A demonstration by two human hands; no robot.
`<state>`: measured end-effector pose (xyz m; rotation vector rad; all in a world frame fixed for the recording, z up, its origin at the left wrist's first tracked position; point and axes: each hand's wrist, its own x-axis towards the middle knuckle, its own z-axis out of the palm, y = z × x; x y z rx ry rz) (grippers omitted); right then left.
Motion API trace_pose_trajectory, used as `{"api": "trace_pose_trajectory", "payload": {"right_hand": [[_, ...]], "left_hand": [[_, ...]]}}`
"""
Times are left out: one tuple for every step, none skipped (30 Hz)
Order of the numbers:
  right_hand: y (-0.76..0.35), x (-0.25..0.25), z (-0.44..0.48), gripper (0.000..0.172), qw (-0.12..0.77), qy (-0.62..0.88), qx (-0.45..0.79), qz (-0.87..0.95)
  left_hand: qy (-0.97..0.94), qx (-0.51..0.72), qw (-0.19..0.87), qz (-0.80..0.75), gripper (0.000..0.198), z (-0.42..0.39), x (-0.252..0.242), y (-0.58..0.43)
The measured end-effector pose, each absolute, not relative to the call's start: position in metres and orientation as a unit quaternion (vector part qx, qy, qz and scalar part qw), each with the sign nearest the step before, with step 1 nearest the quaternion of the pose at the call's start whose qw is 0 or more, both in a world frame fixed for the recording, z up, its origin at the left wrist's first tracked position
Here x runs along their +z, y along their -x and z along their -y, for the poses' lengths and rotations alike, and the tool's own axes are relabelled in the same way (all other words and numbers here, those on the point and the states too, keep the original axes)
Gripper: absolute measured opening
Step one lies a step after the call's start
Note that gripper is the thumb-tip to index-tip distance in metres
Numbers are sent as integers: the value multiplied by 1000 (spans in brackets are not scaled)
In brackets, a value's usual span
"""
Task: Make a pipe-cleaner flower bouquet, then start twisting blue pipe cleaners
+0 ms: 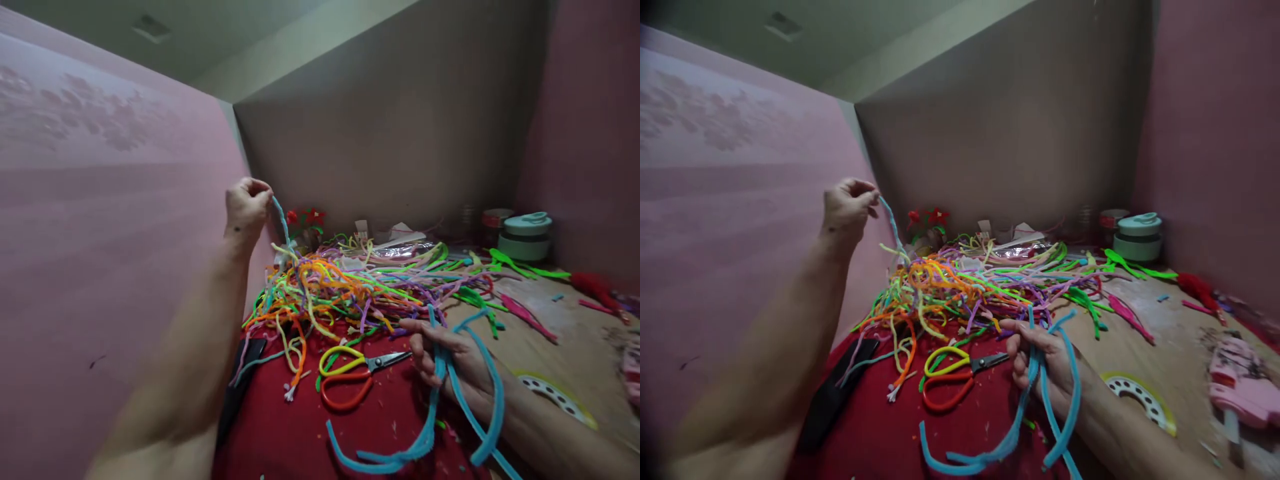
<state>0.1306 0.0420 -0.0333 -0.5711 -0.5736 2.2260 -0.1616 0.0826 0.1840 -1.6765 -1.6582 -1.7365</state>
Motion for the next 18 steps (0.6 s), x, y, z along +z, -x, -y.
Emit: {"api": "trace_pose_trajectory", "payload": {"right_hand": [[-131,-32,-42,16,383,215,868,231],[-131,-31,-43,16,389,204,866,239],[-130,-30,-44,15,401,190,861,249],[-129,-29,-46,15,415,179,854,258],[-127,-27,-48,16,422,171,850,266],[-124,-25,-50,18,431,162,845,273],[-120,-22,-52,20,444,152,838,280],[-115,-19,-54,23,458,143,829,287],[-109,-15,-55,26,461,139,826,295],[-102,-11,-56,30,452,136,826,307],[-94,-6,-56,31,444,133,827,320],[-87,-1,-55,30,433,131,828,331],[-80,3,-54,24,446,119,822,333],[-73,6,-53,20,460,112,816,332],[-68,8,-53,20,467,105,812,332],[-65,10,-52,20,478,102,808,329],[-63,10,-52,20,485,102,805,325],[-63,10,-52,20,491,106,803,320]], "left_hand": [[600,-593,82,531,5,-77,181,148],[646,-559,35,519,5,-71,177,133],[679,-521,-10,517,4,-65,170,119],[698,-496,-50,515,3,-60,162,105],[710,-473,-89,515,5,-55,152,91],[719,-461,-129,504,7,-51,142,79],[723,-466,-163,483,8,-48,133,68],[725,-472,-190,465,9,-46,124,58],[725,-473,-214,452,10,-44,116,49],[725,-476,-230,442,10,-43,109,42],[723,-477,-240,438,10,-42,104,36],[721,-476,-247,439,9,-41,101,32],[718,-473,-255,442,9,-41,99,29],[713,-475,-261,445,8,-40,97,29],[707,-481,-265,446,9,-39,97,31],[699,-493,-267,444,11,-39,96,35],[689,-511,-261,443,14,-38,96,41],[679,-528,-249,446,17,-36,95,49]]}}
